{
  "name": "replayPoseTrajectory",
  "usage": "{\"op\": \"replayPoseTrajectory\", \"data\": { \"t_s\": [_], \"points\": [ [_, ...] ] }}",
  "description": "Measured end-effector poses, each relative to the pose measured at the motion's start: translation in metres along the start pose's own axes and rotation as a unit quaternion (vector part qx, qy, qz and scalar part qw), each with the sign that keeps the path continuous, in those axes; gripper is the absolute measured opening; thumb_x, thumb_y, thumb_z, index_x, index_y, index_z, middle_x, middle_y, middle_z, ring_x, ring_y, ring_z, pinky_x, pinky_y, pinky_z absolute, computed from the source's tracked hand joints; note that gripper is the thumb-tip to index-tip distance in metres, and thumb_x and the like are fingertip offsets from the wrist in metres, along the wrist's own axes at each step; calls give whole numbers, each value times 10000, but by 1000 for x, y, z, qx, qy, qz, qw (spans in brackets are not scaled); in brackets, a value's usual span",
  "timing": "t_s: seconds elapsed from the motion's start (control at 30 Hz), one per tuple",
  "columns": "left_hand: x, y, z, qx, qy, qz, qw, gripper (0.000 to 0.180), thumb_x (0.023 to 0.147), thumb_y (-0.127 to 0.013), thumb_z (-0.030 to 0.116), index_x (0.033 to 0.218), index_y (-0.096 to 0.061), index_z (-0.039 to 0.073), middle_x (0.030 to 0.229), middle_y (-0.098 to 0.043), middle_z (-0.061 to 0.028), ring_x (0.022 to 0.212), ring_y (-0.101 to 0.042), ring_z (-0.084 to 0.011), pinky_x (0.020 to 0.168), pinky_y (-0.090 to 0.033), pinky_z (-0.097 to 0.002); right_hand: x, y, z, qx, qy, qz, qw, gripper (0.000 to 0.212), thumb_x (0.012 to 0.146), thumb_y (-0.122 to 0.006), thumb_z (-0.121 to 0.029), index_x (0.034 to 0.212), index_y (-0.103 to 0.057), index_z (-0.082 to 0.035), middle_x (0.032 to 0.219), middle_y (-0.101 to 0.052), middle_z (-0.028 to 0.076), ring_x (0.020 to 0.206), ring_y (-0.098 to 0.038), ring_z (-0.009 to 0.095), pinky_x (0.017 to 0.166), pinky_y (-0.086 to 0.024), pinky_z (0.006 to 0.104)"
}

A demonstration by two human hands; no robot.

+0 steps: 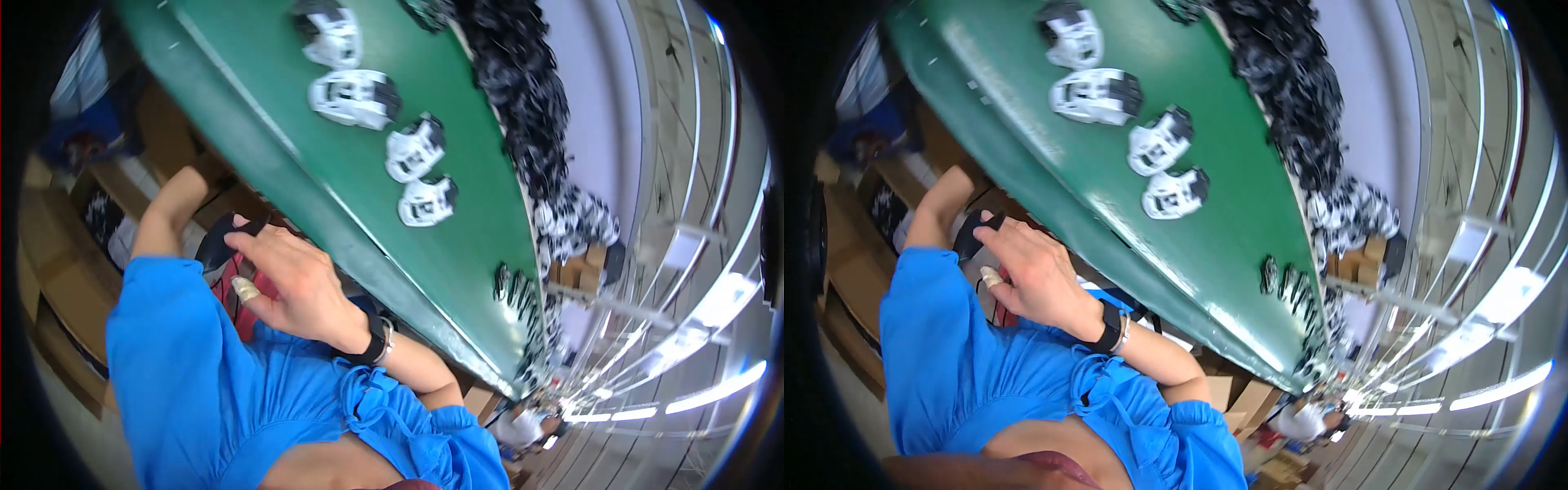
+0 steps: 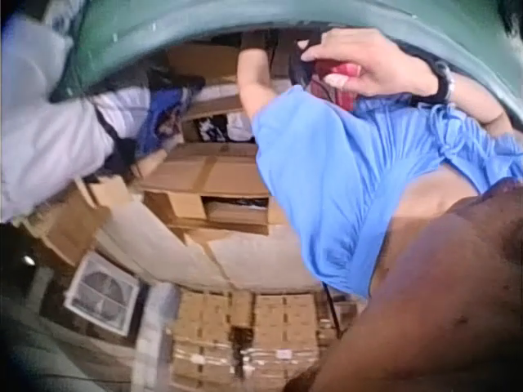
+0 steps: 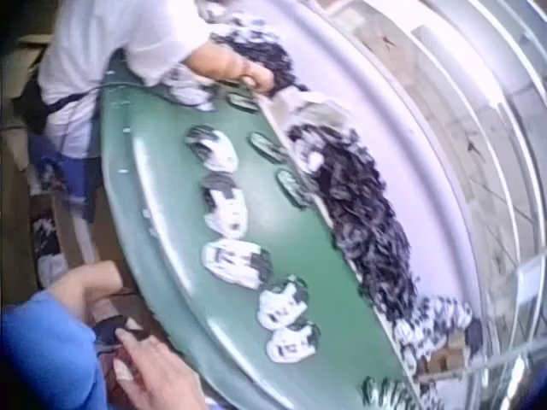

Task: The recorder is assembling components of computer mice on a production line, snapping internal and external parts together.

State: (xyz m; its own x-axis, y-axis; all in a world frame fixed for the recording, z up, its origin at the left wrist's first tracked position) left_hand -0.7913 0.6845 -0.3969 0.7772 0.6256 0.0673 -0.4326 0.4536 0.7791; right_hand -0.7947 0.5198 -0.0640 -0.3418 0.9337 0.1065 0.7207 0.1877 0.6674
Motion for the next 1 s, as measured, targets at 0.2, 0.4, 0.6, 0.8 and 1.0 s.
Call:
{"op": "replayPoseTrajectory", "data": {
  "t_s": [0.2,0.4,0.6,0.8,1.0],
  "points": [
    [-56,-11,46,97,-62,-221,968,464,701,-692,387,1014,-686,44,1088,-638,-198,1017,-605,-344,806,-496,-401,-30,73,-4,-30,82,34,996,318,681,-674,-46,989,-639,29,1127,-619,209,1001,-631,325,810,-538,364],
    [-28,23,152,146,31,-425,893,447,708,-683,385,991,-693,39,1061,-651,-194,989,-621,-331,791,-500,-399,-33,0,-22,-261,157,-101,947,146,632,-605,-99,700,-614,30,816,-569,164,776,-594,260,594,-511,324],
    [-96,61,145,123,-53,-483,865,362,773,-628,337,896,-692,3,869,-677,-178,852,-650,-321,725,-508,-408,-61,133,-3,48,68,30,996,200,769,-608,9,956,-675,-13,1051,-653,105,888,-656,208,728,-540,299],
    [-44,219,339,-162,81,-298,937,362,853,-652,191,1159,-580,12,936,-669,-146,848,-656,-235,742,-521,-350,-116,278,82,441,-97,108,886,314,794,-541,98,1088,-639,50,1009,-590,65,831,-605,119,772,-523,251],
    [67,214,483,-93,-212,127,965,477,770,-693,47,1209,-512,3,1002,-613,-141,889,-644,-270,766,-526,-311,-171,337,109,337,-61,269,900,258,788,-572,77,1033,-647,50,946,-606,52,812,-609,118,756,-516,239]
  ]
}}
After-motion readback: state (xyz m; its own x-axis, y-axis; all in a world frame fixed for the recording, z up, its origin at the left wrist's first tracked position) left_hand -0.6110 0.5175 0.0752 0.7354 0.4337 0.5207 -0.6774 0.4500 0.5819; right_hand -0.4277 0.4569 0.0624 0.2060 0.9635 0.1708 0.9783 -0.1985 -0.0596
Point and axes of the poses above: each hand's wrist, its own x-axis towards the middle knuckle, its own y-axis out of the back of the hand, z = x × y, the point moved 6 cm from there along x, towards the middle knuckle
